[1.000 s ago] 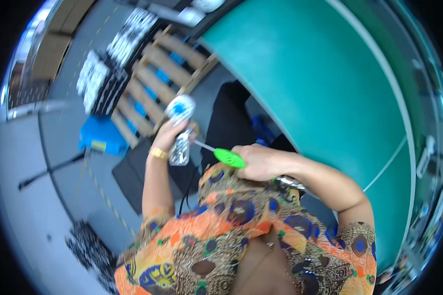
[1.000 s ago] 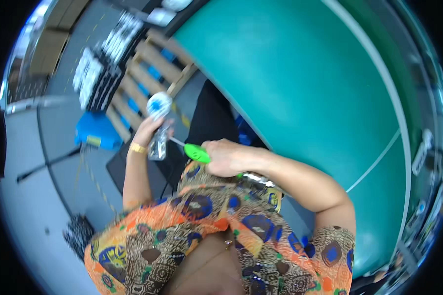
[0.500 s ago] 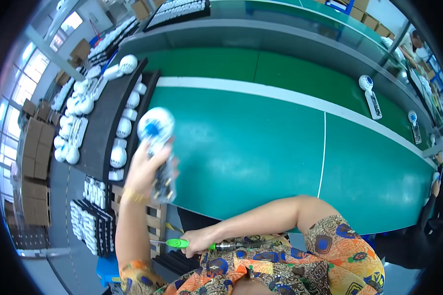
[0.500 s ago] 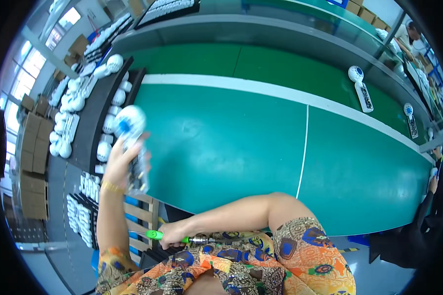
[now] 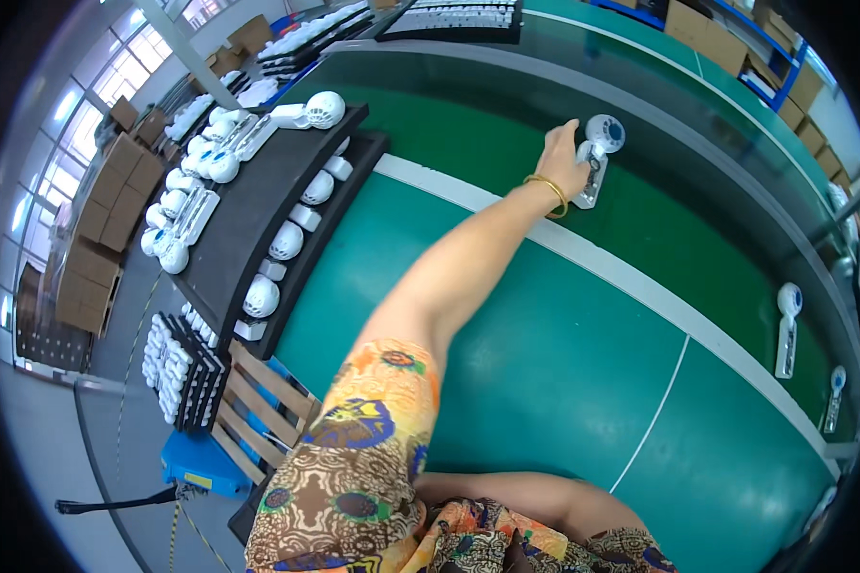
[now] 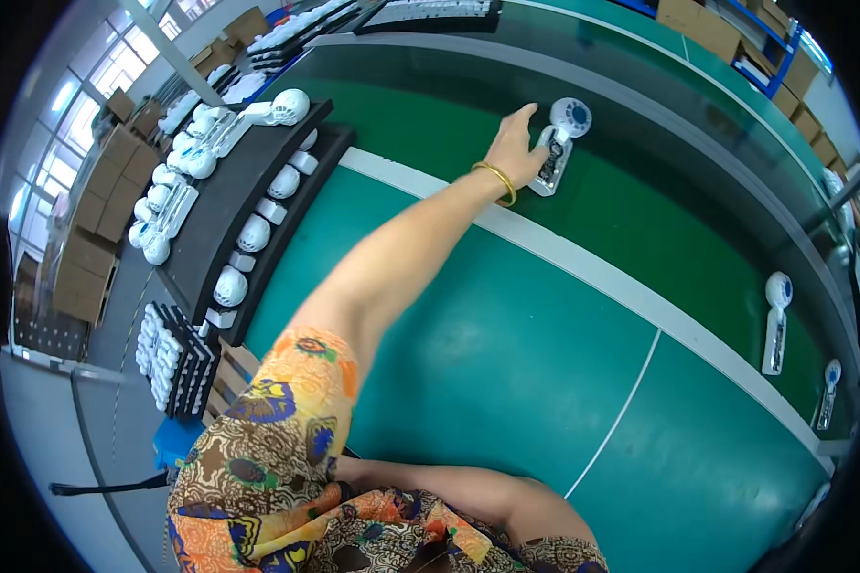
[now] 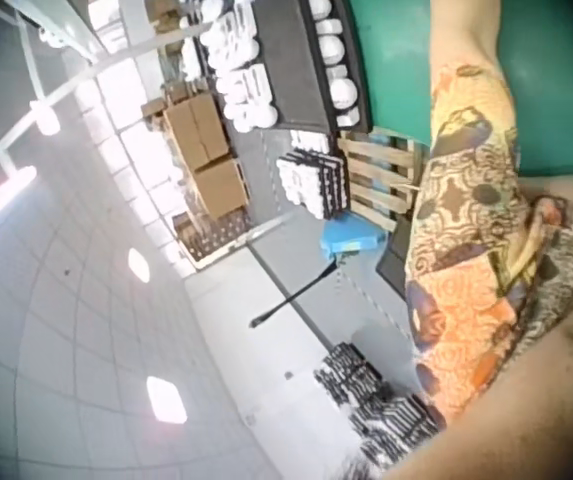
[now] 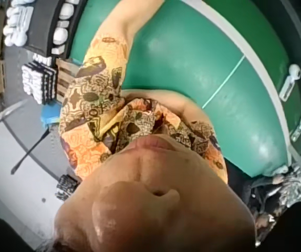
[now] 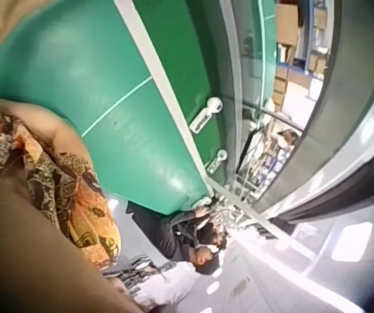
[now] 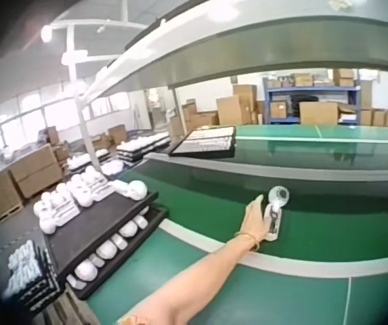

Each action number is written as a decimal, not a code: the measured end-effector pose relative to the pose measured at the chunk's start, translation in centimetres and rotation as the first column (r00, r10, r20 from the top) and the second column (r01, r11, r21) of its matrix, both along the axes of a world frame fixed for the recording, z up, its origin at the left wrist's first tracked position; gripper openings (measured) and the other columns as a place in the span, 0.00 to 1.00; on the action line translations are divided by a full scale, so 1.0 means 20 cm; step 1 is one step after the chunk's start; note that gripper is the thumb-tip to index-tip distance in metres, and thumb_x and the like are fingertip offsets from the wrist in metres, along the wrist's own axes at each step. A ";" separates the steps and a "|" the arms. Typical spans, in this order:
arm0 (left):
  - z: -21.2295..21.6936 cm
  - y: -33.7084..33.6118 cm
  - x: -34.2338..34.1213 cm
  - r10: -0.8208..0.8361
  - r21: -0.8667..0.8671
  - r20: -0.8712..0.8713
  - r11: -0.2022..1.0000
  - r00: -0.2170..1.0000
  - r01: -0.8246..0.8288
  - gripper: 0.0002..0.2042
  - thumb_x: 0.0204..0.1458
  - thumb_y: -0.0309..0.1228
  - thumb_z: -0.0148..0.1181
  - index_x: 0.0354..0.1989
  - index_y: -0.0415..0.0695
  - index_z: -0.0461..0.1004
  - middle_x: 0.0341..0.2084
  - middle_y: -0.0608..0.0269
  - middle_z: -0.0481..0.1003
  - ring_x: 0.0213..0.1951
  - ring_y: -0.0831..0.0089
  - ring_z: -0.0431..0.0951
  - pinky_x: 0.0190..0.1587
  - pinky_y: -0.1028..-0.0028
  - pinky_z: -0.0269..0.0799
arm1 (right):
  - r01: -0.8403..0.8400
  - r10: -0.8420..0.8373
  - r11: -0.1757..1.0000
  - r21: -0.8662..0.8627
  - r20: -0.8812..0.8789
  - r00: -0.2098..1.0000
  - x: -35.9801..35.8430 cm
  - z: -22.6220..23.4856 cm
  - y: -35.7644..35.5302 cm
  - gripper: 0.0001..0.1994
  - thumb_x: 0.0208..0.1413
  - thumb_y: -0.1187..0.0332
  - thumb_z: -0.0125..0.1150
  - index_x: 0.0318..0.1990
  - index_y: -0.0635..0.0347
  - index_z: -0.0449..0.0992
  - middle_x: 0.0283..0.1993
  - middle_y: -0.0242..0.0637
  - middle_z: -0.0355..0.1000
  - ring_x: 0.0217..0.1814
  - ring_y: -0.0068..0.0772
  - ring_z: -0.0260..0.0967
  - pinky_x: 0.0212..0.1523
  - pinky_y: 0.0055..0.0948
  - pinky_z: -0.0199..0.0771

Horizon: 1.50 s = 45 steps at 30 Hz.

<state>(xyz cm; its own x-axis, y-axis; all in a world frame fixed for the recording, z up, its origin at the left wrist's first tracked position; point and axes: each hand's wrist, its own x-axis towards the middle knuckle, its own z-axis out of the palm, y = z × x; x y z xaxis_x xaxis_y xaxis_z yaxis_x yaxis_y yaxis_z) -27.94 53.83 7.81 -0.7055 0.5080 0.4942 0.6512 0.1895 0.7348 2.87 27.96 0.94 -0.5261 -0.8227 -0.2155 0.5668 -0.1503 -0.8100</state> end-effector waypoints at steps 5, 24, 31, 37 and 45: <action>0.35 -0.47 -0.47 -0.058 -0.265 -0.698 0.947 0.714 -0.183 0.24 0.35 0.18 0.54 0.47 0.42 0.68 0.49 0.45 0.66 0.54 0.50 0.63 0.58 0.62 0.60 | 0.178 -0.179 0.984 -0.026 -0.058 0.982 -0.13 -0.04 -0.24 0.07 0.46 0.69 0.58 0.31 0.61 0.69 0.19 0.30 0.64 0.20 0.21 0.61 0.22 0.25 0.62; 0.76 -1.65 -0.79 0.089 -0.868 -0.495 0.000 0.864 -0.497 0.35 0.40 0.32 0.61 0.61 0.52 0.57 0.57 0.51 0.61 0.58 0.56 0.62 0.59 0.62 0.60 | 0.016 -0.017 0.999 0.046 0.021 1.000 -0.19 0.18 -0.17 0.16 0.48 0.68 0.59 0.43 0.63 0.65 0.24 0.29 0.65 0.25 0.17 0.61 0.28 0.19 0.60; 0.57 -1.73 -0.91 0.144 -0.806 -0.491 0.300 0.859 -0.510 0.29 0.43 0.28 0.57 0.59 0.53 0.61 0.56 0.53 0.62 0.60 0.59 0.60 0.59 0.58 0.58 | 0.036 -0.026 0.991 0.132 -0.072 0.997 -0.17 0.17 -0.18 0.16 0.48 0.67 0.59 0.43 0.63 0.65 0.26 0.29 0.66 0.26 0.18 0.63 0.31 0.20 0.62; 0.70 -1.75 -0.72 0.155 -0.816 -0.531 0.170 0.833 -0.552 0.27 0.41 0.35 0.61 0.54 0.48 0.66 0.51 0.51 0.67 0.56 0.57 0.64 0.56 0.63 0.62 | 0.083 -0.063 0.980 0.183 -0.113 0.992 -0.16 0.18 -0.19 0.14 0.45 0.65 0.59 0.38 0.61 0.67 0.25 0.29 0.64 0.24 0.19 0.61 0.25 0.22 0.60; 0.80 -2.10 -0.21 0.391 -0.385 -0.389 0.753 0.834 -0.533 0.22 0.36 0.41 0.68 0.35 0.37 0.72 0.30 0.55 0.75 0.33 0.63 0.75 0.38 0.70 0.69 | 0.089 -0.092 0.981 0.170 0.008 0.996 -0.08 0.21 -0.22 0.13 0.46 0.65 0.60 0.37 0.60 0.66 0.24 0.29 0.64 0.22 0.20 0.61 0.22 0.22 0.61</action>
<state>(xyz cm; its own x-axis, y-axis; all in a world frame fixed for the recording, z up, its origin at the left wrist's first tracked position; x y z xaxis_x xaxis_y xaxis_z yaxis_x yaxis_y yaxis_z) -32.08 11.80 23.82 -0.7888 0.3679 0.4923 0.5467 0.7860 0.2886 1.29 23.62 5.05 -0.5921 -0.7227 -0.3566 0.5703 -0.0630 -0.8190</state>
